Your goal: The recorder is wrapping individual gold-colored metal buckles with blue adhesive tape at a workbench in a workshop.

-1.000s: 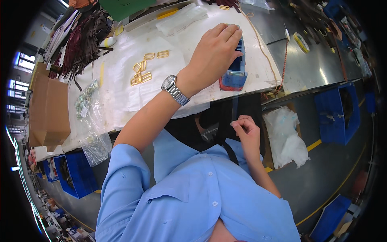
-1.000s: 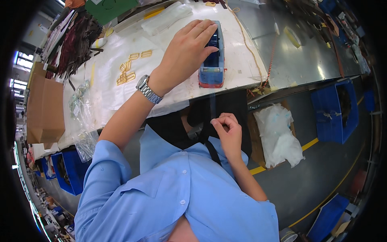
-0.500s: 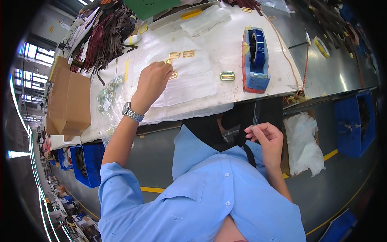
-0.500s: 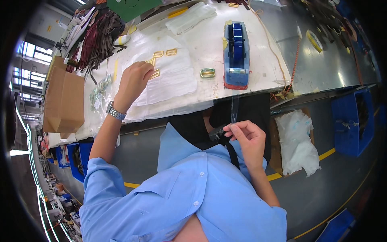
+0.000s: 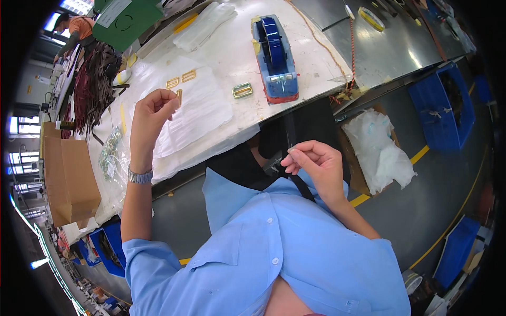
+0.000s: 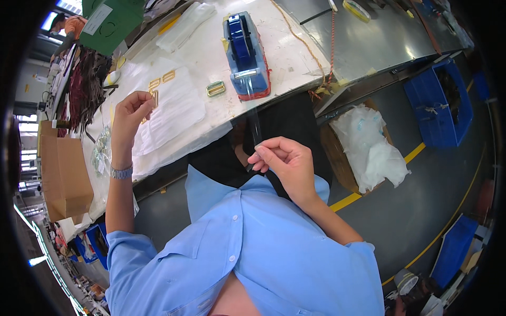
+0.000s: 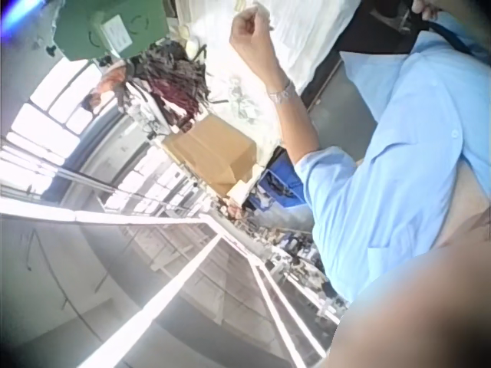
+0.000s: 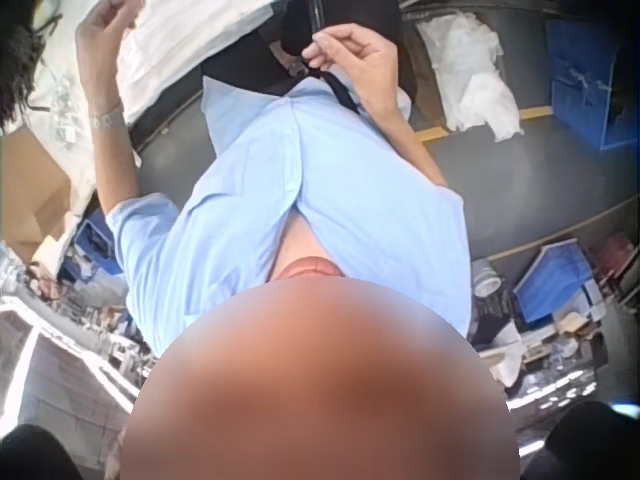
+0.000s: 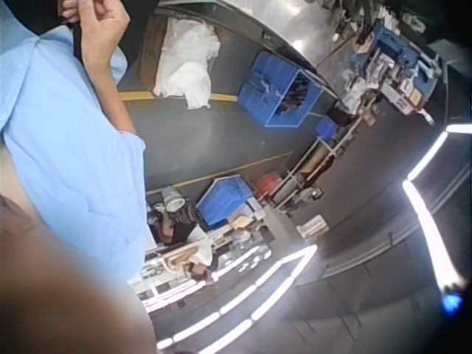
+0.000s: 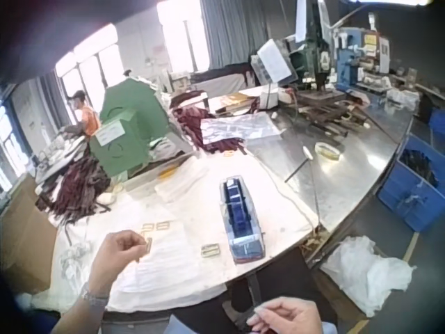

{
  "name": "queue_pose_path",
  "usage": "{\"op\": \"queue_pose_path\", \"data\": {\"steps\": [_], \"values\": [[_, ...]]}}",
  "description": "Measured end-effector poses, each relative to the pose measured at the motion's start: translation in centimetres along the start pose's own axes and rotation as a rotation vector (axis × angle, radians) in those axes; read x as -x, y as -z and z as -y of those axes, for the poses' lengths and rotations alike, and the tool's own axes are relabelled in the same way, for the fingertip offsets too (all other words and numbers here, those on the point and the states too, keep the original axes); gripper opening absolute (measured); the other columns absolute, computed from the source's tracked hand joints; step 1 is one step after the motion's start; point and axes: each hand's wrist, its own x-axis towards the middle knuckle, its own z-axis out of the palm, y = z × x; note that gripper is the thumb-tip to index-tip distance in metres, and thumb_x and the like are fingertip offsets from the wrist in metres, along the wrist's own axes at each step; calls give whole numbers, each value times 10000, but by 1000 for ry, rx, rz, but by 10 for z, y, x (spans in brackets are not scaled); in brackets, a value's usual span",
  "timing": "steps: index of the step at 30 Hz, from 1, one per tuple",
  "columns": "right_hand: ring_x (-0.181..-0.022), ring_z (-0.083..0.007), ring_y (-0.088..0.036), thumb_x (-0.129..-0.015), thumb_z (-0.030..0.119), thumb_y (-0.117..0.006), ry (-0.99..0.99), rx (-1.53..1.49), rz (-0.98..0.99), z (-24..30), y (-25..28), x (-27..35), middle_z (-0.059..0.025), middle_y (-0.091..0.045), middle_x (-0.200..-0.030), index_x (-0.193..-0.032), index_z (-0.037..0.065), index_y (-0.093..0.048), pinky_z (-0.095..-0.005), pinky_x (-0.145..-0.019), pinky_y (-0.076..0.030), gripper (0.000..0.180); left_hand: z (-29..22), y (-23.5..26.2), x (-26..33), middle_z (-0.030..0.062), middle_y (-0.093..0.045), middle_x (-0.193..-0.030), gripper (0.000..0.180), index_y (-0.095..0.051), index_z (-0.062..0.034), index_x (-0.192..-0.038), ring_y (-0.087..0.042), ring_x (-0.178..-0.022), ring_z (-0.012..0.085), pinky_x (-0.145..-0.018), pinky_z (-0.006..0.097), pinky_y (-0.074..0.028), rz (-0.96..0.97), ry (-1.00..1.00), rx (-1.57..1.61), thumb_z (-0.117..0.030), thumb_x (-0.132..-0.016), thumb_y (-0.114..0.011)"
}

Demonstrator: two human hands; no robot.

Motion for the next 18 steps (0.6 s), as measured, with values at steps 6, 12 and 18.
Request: {"op": "queue_pose_path", "data": {"steps": [6,12,18], "values": [[-923,-156,-779,-1090,5,-645,-8,-1,14,0,0,4,-166,-815,-1083,-1204,-73,-686,-298,-844,-634,144,-73,-94,68,92,-761,-1150,132,-747,2,-1113,-712,-1021,144,-959,306,-567,441,259,887,-96,-1025,-751],[-961,-158,-784,-1086,-8,-620,-31,-8,12,4,-3,7,-156,-812,-1090,-1215,-89,-675,-295,-862,-635,162,-86,-142,86,193,-632,-1527,94,-780,-17,-1077,-606,-1383,215,-1184,393,-454,472,267,931,-74,-1003,-768],[-974,-162,-792,-1072,-7,-617,-38,7,4,0,-2,9,-143,-818,-1083,-1283,-101,-682,-289,-864,-637,240,-85,-157,87,189,-679,-1469,118,-783,-6,-1107,-640,-1333,205,-1150,381,-487,448,206,859,-72,-1012,-761]]}}
